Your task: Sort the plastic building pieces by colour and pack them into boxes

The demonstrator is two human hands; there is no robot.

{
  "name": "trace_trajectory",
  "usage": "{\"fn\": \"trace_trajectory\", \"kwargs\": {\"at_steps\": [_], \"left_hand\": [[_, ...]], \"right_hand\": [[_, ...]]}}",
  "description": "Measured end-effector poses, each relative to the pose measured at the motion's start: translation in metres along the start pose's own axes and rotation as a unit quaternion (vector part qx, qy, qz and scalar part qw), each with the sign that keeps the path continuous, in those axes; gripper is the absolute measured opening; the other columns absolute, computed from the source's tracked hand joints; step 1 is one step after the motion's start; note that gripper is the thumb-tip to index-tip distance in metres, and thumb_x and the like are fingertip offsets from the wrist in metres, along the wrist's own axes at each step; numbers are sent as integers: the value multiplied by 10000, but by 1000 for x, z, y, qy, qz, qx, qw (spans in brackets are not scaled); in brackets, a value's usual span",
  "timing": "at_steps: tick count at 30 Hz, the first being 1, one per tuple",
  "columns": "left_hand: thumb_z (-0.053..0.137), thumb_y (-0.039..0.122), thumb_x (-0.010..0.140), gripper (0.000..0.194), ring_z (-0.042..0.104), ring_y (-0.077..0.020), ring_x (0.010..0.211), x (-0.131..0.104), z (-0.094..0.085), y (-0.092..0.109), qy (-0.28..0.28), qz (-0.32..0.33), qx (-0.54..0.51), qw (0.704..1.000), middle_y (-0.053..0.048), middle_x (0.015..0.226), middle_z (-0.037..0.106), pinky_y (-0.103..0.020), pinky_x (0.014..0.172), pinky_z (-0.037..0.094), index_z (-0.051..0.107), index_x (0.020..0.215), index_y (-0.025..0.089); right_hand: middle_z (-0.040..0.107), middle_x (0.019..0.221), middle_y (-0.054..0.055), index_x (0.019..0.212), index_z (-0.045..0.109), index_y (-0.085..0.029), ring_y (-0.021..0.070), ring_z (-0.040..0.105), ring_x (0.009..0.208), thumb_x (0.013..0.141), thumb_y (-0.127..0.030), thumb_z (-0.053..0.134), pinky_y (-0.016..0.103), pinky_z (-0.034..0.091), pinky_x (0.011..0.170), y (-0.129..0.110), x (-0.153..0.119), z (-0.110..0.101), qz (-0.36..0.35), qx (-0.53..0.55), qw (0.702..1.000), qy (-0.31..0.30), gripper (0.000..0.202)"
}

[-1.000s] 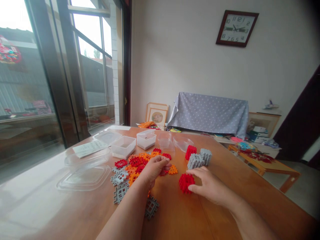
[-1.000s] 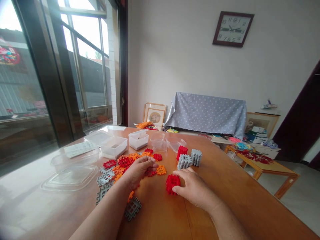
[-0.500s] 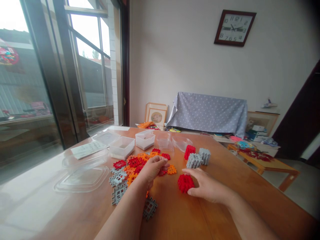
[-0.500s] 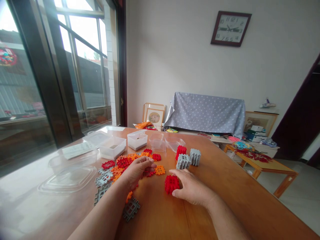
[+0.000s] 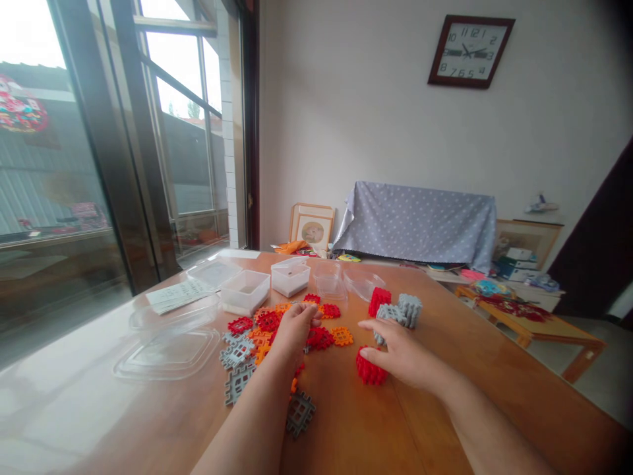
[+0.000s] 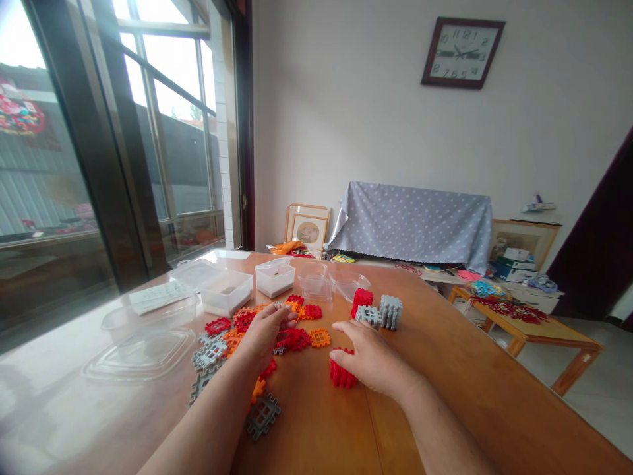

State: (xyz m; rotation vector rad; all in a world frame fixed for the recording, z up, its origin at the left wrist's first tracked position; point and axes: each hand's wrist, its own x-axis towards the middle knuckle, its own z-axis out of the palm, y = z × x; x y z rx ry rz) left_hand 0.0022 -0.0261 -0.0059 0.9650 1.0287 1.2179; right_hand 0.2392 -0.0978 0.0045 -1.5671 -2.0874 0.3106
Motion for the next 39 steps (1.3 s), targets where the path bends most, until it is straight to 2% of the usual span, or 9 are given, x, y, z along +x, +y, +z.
{"fn": "trace_trajectory", "kwargs": {"at_steps": [4, 8, 12, 15, 26, 29, 33, 35, 39], "left_hand": [[743, 437, 749, 352, 673, -169, 824, 3, -4, 1, 47, 15, -13, 999, -96, 1021, 738, -259, 662, 429, 624, 964, 184], [746, 393, 716, 333, 684, -182, 837, 7, -8, 0, 84, 25, -50, 995, -87, 998, 726, -255, 647, 418, 626, 942, 179], [722, 366, 729, 314, 684, -186, 865, 12, -11, 0, 121, 20, -83, 989, -81, 1022, 718, -267, 674, 454, 619, 968, 191], [737, 376, 724, 326, 685, -204, 897, 13, -13, 0, 128, 22, -88, 988, -90, 1032, 717, -291, 702, 478, 620, 967, 192], [718, 397, 741, 308, 638, -173, 830, 15, -13, -4, 113, 57, -61, 990, -49, 930, 685, -281, 719, 451, 617, 949, 193], [722, 375, 734, 290, 594, -158, 766, 13, -10, -3, 112, 71, -42, 990, -15, 839, 649, -276, 710, 430, 623, 939, 194], [702, 296, 733, 228, 545, -145, 695, 7, -2, -3, 87, 101, -9, 991, 1, 800, 629, -270, 682, 412, 636, 928, 198], [663, 230, 740, 217, 568, -156, 728, 3, 3, -4, 40, 136, 28, 989, -21, 865, 659, -271, 692, 426, 658, 956, 202], [646, 148, 732, 324, 633, -215, 963, -3, 11, -13, -80, 222, 110, 966, -71, 1073, 701, -295, 836, 477, 722, 1038, 224]], "right_hand": [[706, 1245, 109, 1286, 678, -228, 291, 610, 1191, 852, -372, 667, 412, 442, 1045, -31, 27, 15, -29, -51, 998, -14, 457], [717, 1232, 76, 1262, 677, -270, 284, 616, 1175, 811, -242, 648, 389, 450, 997, -56, 50, 37, -58, -86, 992, -72, 453], [674, 1328, 67, 1298, 634, -263, 301, 577, 1225, 775, -162, 624, 404, 423, 999, -72, 66, 57, -107, -132, 980, -104, 532], [707, 1253, 68, 1190, 684, -257, 298, 610, 1155, 780, -130, 608, 399, 427, 945, -77, 72, 68, -114, -160, 974, -117, 436], [754, 968, 83, 958, 727, -239, 254, 671, 939, 910, -241, 532, 339, 431, 805, -75, 56, 59, -59, -198, 978, -39, 201], [760, 902, 59, 936, 729, -252, 229, 687, 878, 935, -287, 498, 313, 439, 765, -64, 54, 55, -1, -133, 991, 26, 234], [756, 812, 32, 871, 711, -227, 228, 696, 829, 901, -377, 522, 306, 481, 736, -44, 58, 53, 89, 123, 984, 91, 243], [762, 823, 43, 895, 706, -202, 237, 710, 831, 878, -420, 532, 308, 503, 713, -39, 59, 51, 128, 224, 961, 103, 279], [759, 821, 55, 935, 700, -175, 235, 713, 815, 875, -477, 542, 294, 498, 662, -44, 53, 45, 157, 300, 935, 106, 346]]}}
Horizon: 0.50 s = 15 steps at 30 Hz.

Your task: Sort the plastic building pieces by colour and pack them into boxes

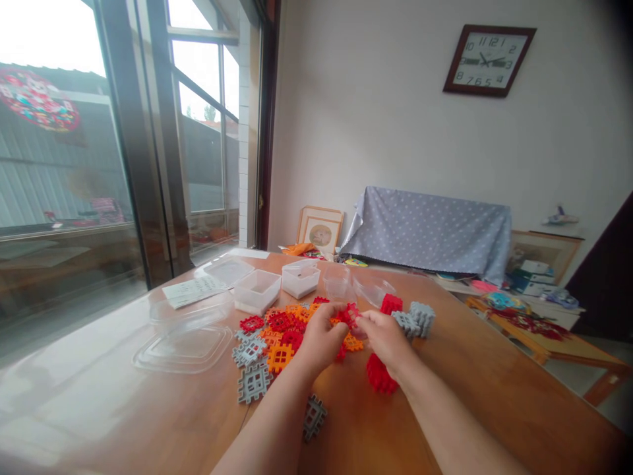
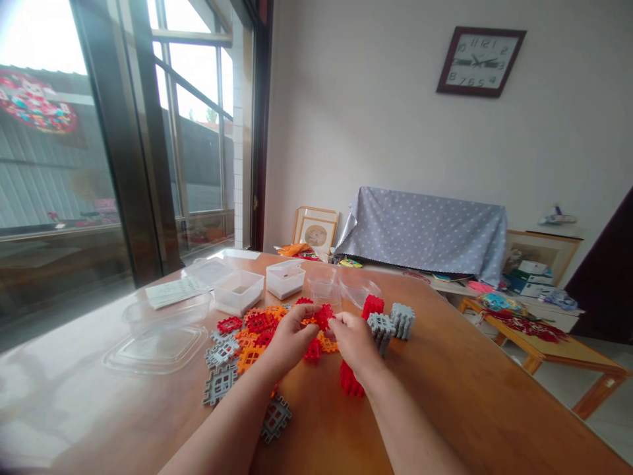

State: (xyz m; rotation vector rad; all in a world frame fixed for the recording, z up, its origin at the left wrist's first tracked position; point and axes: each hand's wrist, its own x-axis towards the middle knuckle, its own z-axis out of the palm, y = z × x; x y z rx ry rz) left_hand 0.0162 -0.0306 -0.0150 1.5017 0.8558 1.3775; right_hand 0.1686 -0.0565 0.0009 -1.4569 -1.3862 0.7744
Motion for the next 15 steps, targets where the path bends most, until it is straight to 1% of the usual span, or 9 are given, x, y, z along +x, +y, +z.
{"fn": "trace_trajectory", "kwargs": {"at_steps": [1, 3, 5, 7, 9, 11, 12, 13, 15], "left_hand": [[659, 148, 733, 324, 633, -227, 1003, -2, 2, -1, -17, 16, 11, 1000, -77, 1094, 702, -301, 867, 480, 734, 1038, 226], [696, 182, 747, 293, 638, -240, 1012, -4, 6, -3, -40, 23, 9, 999, -84, 1077, 714, -310, 882, 489, 742, 1033, 220], [713, 246, 778, 241, 652, -237, 955, -4, 8, -2, -61, 2, -28, 998, -84, 1010, 730, -316, 856, 502, 736, 1013, 202], [694, 307, 814, 195, 665, -221, 882, -4, 7, 0, -76, -36, -86, 993, -76, 941, 738, -317, 824, 509, 722, 963, 186], [672, 340, 829, 183, 678, -203, 832, -3, 5, 4, -80, -84, -146, 983, -67, 902, 738, -317, 807, 514, 698, 916, 181], [683, 338, 812, 172, 688, -185, 793, -2, 3, 8, -75, -131, -192, 970, -62, 885, 736, -308, 784, 519, 668, 885, 183], [696, 327, 795, 169, 688, -177, 772, -2, 2, 10, -73, -149, -206, 964, -62, 875, 734, -301, 767, 519, 655, 872, 183], [709, 313, 776, 168, 685, -170, 752, -3, 2, 11, -73, -163, -213, 961, -61, 862, 731, -291, 745, 517, 646, 859, 181], [733, 289, 747, 177, 674, -157, 725, -4, 2, 12, -86, -178, -220, 955, -58, 833, 722, -267, 702, 502, 642, 849, 176]], "right_hand": [[756, 818, 52, 933, 703, -174, 231, 707, 811, 873, -492, 561, 291, 491, 660, -3, -4, -1, 4, 20, 1000, -3, 353], [753, 840, 48, 944, 713, -175, 229, 694, 833, 878, -537, 582, 290, 482, 672, -9, -10, -2, -6, 47, 999, -22, 390], [751, 878, 47, 970, 719, -182, 232, 686, 875, 912, -585, 546, 296, 487, 698, -12, -15, -4, -39, 47, 996, -57, 442], [740, 864, 44, 954, 716, -188, 231, 680, 872, 948, -599, 493, 311, 501, 729, -10, -17, -7, -73, 21, 995, -67, 467], [731, 873, 49, 960, 710, -194, 231, 675, 866, 960, -556, 490, 337, 520, 779, -7, -17, -10, -115, -40, 992, -22, 424], [729, 1014, 77, 1084, 701, -203, 256, 665, 986, 933, -471, 555, 385, 520, 905, -6, -19, -13, -178, -133, 974, 45, 340], [710, 1139, 96, 1191, 676, -208, 273, 639, 1097, 908, -420, 595, 412, 495, 990, -6, -20, -14, -213, -183, 957, 69, 362], [668, 1265, 111, 1297, 631, -213, 289, 591, 1206, 881, -371, 629, 437, 453, 1070, -7, -21, -15, -244, -229, 939, 82, 445], [568, 1439, 117, 1431, 541, -218, 306, 487, 1350, 838, -298, 667, 468, 369, 1170, -10, -24, -15, -285, -296, 909, 74, 611]]}}
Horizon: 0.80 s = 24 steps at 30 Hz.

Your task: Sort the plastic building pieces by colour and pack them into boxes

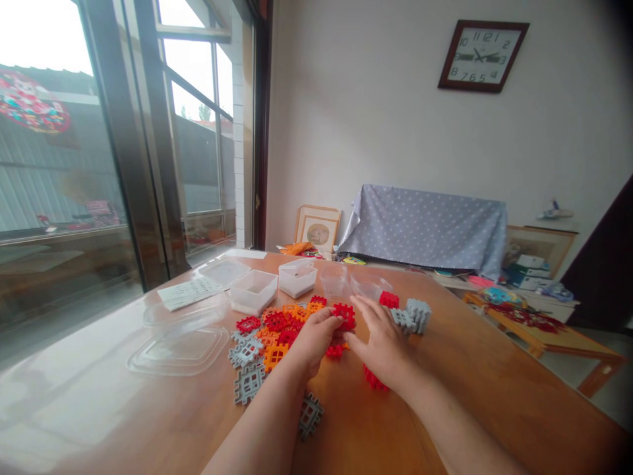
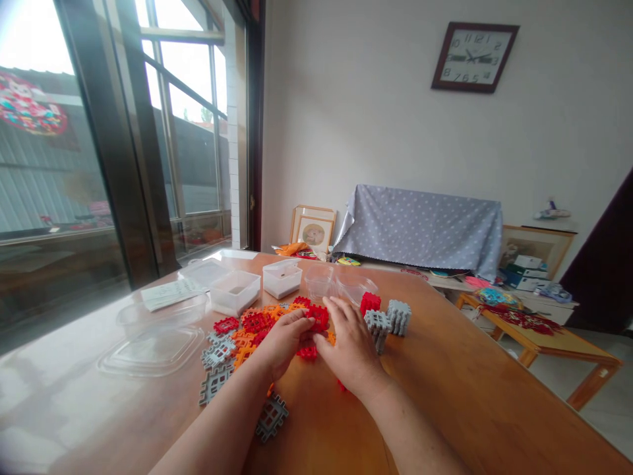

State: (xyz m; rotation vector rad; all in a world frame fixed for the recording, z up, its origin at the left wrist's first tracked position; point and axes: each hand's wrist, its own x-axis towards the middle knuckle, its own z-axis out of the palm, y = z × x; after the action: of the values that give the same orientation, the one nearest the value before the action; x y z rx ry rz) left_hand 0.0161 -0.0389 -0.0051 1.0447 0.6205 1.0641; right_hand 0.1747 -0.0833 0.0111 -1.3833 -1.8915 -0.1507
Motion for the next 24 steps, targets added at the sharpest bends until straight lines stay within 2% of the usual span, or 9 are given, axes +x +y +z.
{"fn": "trace_trajectory", "kwargs": {"at_steps": [2, 6, 9, 14, 17, 24], "left_hand": [[749, 285, 743, 186, 646, -134, 686, -1, 1, -1, -33, -12, 1, 999, -42, 798, 706, -239, 655, 474, 649, 851, 172], [781, 378, 783, 264, 595, -96, 627, -3, 1, -2, -81, -34, 6, 996, 3, 740, 657, -220, 629, 440, 646, 884, 175], [772, 485, 807, 382, 669, -146, 759, -3, -1, 1, -52, -37, 19, 998, -35, 838, 705, -259, 722, 479, 645, 1004, 184], [775, 531, 788, 437, 704, -203, 897, 0, -5, 4, 27, -32, 41, 998, -102, 969, 754, -300, 795, 488, 637, 1017, 185], [764, 524, 794, 420, 703, -200, 889, 1, -7, 3, 41, -29, 49, 998, -106, 975, 758, -305, 798, 487, 634, 1006, 185], [747, 508, 809, 406, 698, -188, 862, 2, -7, 4, 55, -24, 64, 996, -108, 971, 757, -290, 763, 484, 621, 1012, 179]], "right_hand": [[555, 1466, 106, 1453, 525, -221, 307, 468, 1369, 822, -249, 672, 473, 357, 1187, -2, 0, 0, -29, -22, 999, -27, 649], [666, 1319, 93, 1367, 601, -219, 286, 564, 1242, 833, -226, 670, 452, 441, 1105, 10, -1, -2, -32, -2, 998, -58, 539], [668, 1317, 93, 1348, 607, -230, 291, 590, 1211, 822, -299, 712, 471, 454, 1077, 29, -7, -11, 3, 32, 997, -70, 541], [642, 1336, 91, 1396, 577, -254, 296, 566, 1251, 779, -341, 760, 470, 433, 1092, 55, -27, -38, 62, 70, 982, -162, 649], [610, 1374, 99, 1423, 562, -256, 297, 548, 1278, 772, -359, 774, 459, 408, 1118, 61, -36, -47, 86, 78, 974, -193, 692], [585, 1390, 103, 1464, 529, -283, 297, 516, 1309, 768, -374, 787, 467, 358, 1158, 65, -46, -50, 97, 93, 965, -227, 747]]}}
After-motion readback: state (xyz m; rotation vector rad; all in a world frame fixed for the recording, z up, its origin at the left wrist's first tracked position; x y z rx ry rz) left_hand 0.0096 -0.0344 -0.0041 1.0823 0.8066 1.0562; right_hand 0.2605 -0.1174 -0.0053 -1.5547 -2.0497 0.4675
